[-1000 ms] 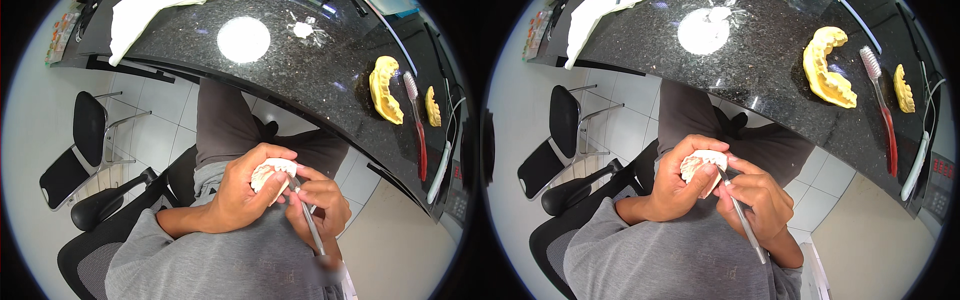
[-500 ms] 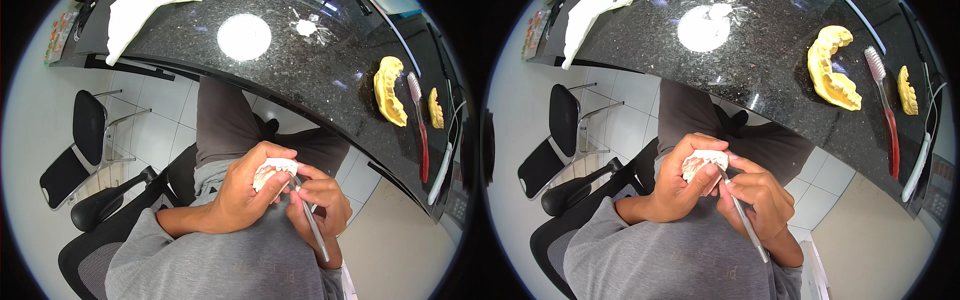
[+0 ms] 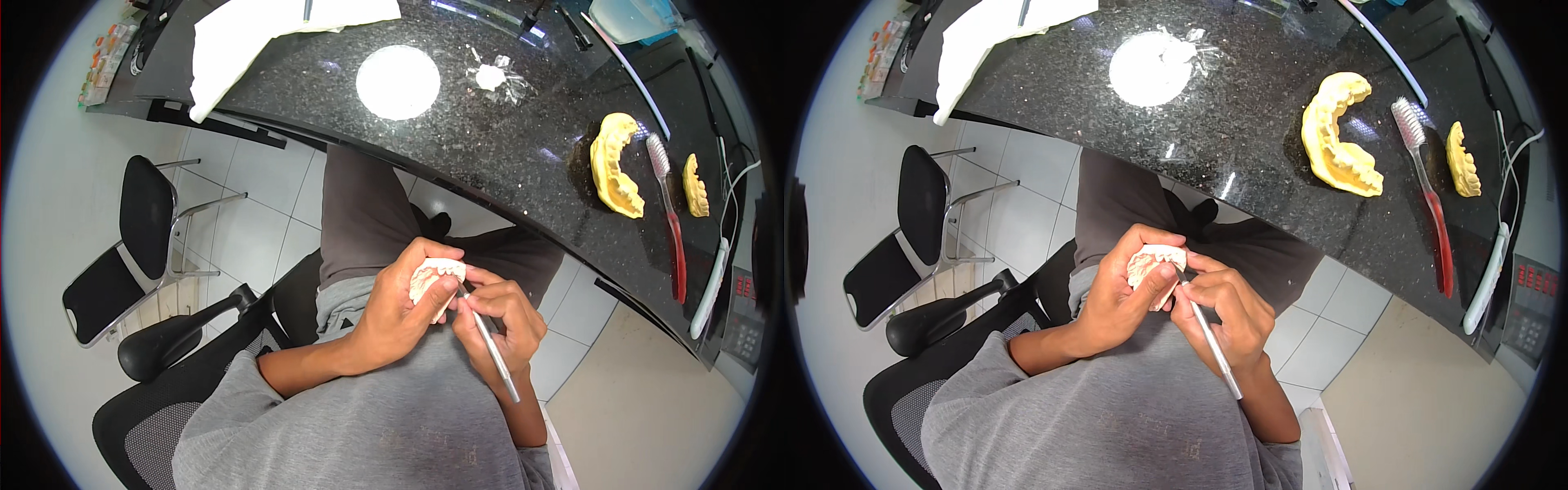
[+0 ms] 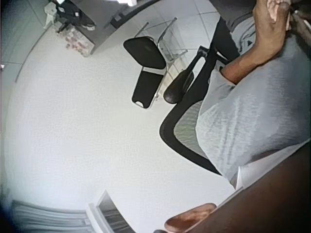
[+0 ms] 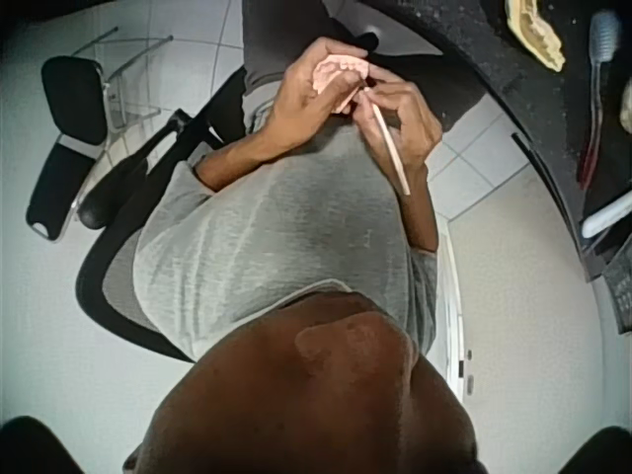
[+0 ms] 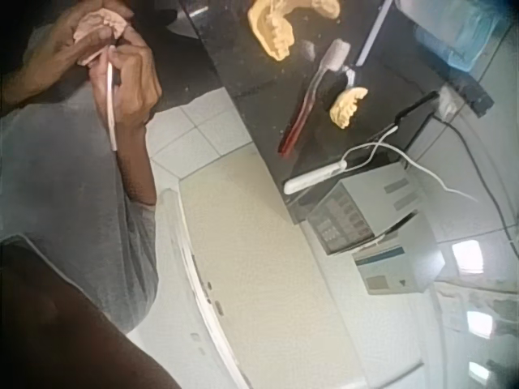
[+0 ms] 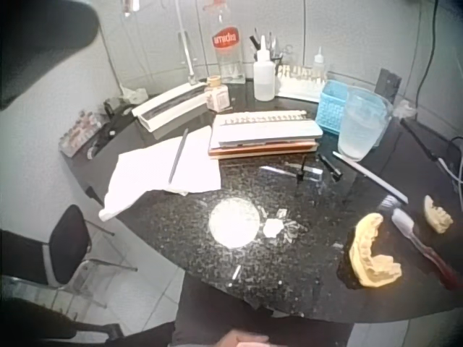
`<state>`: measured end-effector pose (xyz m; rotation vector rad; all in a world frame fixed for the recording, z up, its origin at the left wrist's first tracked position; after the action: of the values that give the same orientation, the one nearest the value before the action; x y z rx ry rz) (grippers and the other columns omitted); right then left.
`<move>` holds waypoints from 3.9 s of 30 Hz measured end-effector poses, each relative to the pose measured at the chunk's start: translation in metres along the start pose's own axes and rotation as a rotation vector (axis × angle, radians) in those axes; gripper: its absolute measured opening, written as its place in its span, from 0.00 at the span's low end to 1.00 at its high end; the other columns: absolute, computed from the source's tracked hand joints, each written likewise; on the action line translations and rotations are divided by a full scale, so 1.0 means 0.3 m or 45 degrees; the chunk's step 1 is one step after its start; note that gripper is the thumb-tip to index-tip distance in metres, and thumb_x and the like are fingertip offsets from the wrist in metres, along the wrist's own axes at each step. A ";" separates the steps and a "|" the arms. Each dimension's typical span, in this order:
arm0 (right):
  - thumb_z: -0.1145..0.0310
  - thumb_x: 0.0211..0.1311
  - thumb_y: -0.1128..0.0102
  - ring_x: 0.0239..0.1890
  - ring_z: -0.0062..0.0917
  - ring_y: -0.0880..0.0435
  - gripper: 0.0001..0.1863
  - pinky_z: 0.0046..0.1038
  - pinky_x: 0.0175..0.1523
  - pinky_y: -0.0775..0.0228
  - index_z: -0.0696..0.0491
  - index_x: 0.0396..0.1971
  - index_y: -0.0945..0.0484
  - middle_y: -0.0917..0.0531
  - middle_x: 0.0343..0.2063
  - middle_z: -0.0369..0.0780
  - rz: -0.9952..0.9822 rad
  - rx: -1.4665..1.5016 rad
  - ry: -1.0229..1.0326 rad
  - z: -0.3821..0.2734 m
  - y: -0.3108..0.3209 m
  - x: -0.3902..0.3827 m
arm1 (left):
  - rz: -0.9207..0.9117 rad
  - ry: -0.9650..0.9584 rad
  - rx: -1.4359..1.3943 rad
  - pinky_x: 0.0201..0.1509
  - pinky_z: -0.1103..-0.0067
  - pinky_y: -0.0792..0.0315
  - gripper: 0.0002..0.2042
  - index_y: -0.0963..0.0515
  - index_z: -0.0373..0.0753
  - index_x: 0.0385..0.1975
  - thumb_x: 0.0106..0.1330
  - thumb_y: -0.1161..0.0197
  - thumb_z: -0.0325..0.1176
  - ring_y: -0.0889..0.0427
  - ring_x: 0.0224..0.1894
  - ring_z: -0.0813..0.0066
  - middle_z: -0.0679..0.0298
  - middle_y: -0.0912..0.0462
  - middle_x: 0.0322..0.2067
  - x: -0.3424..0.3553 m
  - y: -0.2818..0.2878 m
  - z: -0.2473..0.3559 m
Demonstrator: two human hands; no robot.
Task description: The recorder uses a carving tool to shape and refine the contours of a dental wax prosthetic base on a plaster model.
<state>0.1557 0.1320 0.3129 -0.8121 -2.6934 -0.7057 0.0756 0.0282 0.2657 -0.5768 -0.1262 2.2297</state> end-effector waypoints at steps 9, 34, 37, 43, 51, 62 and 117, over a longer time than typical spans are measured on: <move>0.85 0.40 0.29 0.38 0.38 0.12 0.14 0.31 0.41 0.17 0.58 0.24 0.26 0.18 0.24 0.43 0.021 0.000 -0.032 0.003 -0.005 -0.001 | 0.024 -0.015 -0.003 0.29 0.88 0.29 0.13 0.31 0.34 0.51 0.73 0.44 0.33 0.25 0.29 0.87 0.64 0.21 0.34 0.005 0.000 0.001; 0.85 0.42 0.30 0.39 0.38 0.12 0.13 0.31 0.43 0.17 0.58 0.24 0.27 0.18 0.25 0.43 0.037 0.019 -0.059 0.005 0.013 -0.025 | -0.004 0.047 -0.117 0.29 0.88 0.27 0.13 0.31 0.33 0.51 0.73 0.45 0.33 0.24 0.28 0.86 0.63 0.22 0.33 0.002 -0.025 0.018; 0.85 0.44 0.30 0.41 0.39 0.13 0.13 0.32 0.44 0.18 0.58 0.26 0.27 0.18 0.25 0.43 0.082 0.162 -0.105 0.008 0.026 -0.039 | -0.017 0.043 -0.085 0.30 0.87 0.26 0.13 0.32 0.33 0.52 0.73 0.45 0.32 0.23 0.28 0.86 0.62 0.21 0.34 -0.004 -0.030 0.031; 0.84 0.46 0.31 0.41 0.40 0.13 0.13 0.33 0.43 0.17 0.58 0.27 0.28 0.18 0.25 0.44 0.137 0.139 -0.083 0.002 0.035 -0.053 | -0.050 -0.009 -0.080 0.30 0.87 0.26 0.13 0.32 0.33 0.53 0.72 0.45 0.30 0.21 0.30 0.85 0.62 0.21 0.35 -0.009 -0.038 0.032; 0.85 0.42 0.30 0.40 0.39 0.12 0.14 0.30 0.39 0.17 0.57 0.25 0.28 0.19 0.23 0.44 0.132 0.047 -0.040 -0.016 0.041 -0.047 | -0.032 0.001 -0.054 0.30 0.88 0.26 0.13 0.31 0.33 0.52 0.71 0.43 0.28 0.21 0.32 0.85 0.62 0.22 0.36 -0.013 -0.037 0.026; 0.86 0.39 0.30 0.38 0.38 0.12 0.14 0.28 0.35 0.17 0.57 0.23 0.28 0.19 0.22 0.43 0.084 0.032 0.000 -0.027 0.038 -0.026 | -0.035 -0.104 0.057 0.29 0.88 0.27 0.11 0.30 0.33 0.49 0.70 0.42 0.27 0.21 0.31 0.85 0.62 0.23 0.37 -0.010 -0.022 0.032; 0.84 0.48 0.31 0.39 0.38 0.12 0.13 0.28 0.36 0.16 0.57 0.29 0.27 0.20 0.25 0.42 0.241 -0.292 0.194 -0.083 0.004 -0.094 | -0.033 -0.071 -0.005 0.25 0.90 0.31 0.09 0.28 0.34 0.45 0.70 0.41 0.28 0.24 0.25 0.89 0.66 0.21 0.29 -0.013 -0.033 0.041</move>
<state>0.1817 0.1072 0.3246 -1.0071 -2.3921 -0.9977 0.0792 0.0329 0.2807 -0.5129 -0.1658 2.2218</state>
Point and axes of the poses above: each hand's wrist, its own x-axis towards the middle knuckle, its own y-axis out of the back of the hand, z = x × y, the point moved 7 cm from there along x, towards the middle knuckle
